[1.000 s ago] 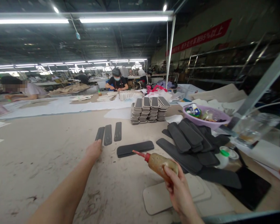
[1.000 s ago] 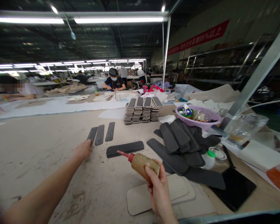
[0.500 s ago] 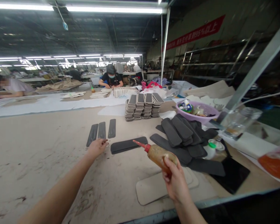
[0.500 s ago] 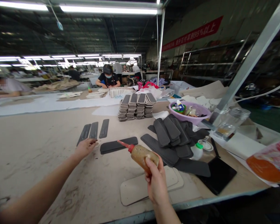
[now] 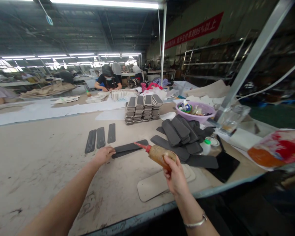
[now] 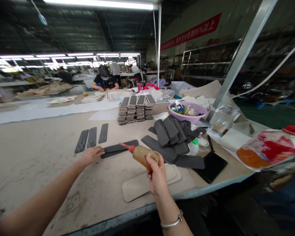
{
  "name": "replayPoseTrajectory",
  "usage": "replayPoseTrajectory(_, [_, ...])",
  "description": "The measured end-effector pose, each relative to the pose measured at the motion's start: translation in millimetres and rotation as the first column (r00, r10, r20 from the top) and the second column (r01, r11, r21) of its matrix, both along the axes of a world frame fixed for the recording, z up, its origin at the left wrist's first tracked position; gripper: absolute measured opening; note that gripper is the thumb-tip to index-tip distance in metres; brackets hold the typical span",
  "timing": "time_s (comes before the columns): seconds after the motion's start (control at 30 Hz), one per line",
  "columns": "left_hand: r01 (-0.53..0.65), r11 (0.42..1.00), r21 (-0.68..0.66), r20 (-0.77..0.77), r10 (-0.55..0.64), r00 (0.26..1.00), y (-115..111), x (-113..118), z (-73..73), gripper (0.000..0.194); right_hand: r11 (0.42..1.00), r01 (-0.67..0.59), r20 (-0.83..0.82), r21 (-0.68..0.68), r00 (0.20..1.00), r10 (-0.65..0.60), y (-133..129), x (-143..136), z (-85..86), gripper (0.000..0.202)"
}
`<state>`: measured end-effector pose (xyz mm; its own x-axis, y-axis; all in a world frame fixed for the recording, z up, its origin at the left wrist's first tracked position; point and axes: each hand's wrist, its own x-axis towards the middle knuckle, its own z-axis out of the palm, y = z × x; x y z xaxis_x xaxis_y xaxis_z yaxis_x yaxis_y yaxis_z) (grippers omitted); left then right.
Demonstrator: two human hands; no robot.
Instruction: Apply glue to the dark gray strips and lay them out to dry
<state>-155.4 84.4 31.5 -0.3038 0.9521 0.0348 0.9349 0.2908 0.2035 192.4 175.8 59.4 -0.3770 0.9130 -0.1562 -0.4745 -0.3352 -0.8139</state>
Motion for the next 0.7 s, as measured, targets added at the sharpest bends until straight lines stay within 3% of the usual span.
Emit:
replayPoseTrajectory(0.13, [-0.044, 0.97, 0.24, -0.199, 0.094, 0.975, -16.2, 24.3, 9.0, 0.032, 1.0, 0.005, -0.01, 0.019, 1.0, -0.005, 0.6, 2.8, 2.5, 0.04])
replayPoseTrajectory(0.2, [0.013, 0.941, 0.339, -0.283, 0.089, 0.955, -33.1, 43.2, 7.4, 0.031, 1.0, 0.007, -0.015, 0.022, 1.0, -0.007, -0.4, 4.8, 4.3, 0.038])
replayPoseTrajectory(0.3, [0.099, 0.928, 0.359, -0.338, 0.03, 0.941, -64.0, 76.7, -3.6, 0.027, 0.999, -0.02, 0.001, 0.04, 1.0, 0.02, -4.7, 6.7, 5.6, 0.036])
replayPoseTrajectory(0.5, [0.06, 0.942, 0.33, -0.191, 0.004, 0.982, -107.1, 131.9, -29.2, 0.028, 0.984, -0.141, 0.12, 0.11, 0.985, 0.128, -26.8, -1.7, -0.5, 0.044])
replayPoseTrajectory(0.7, [0.033, 0.918, 0.396, -0.07, -0.005, 0.998, -126.8, 126.3, -40.4, 0.027, 0.944, -0.245, 0.353, 0.221, 0.923, 0.156, -48.5, -15.0, -17.3, 0.052])
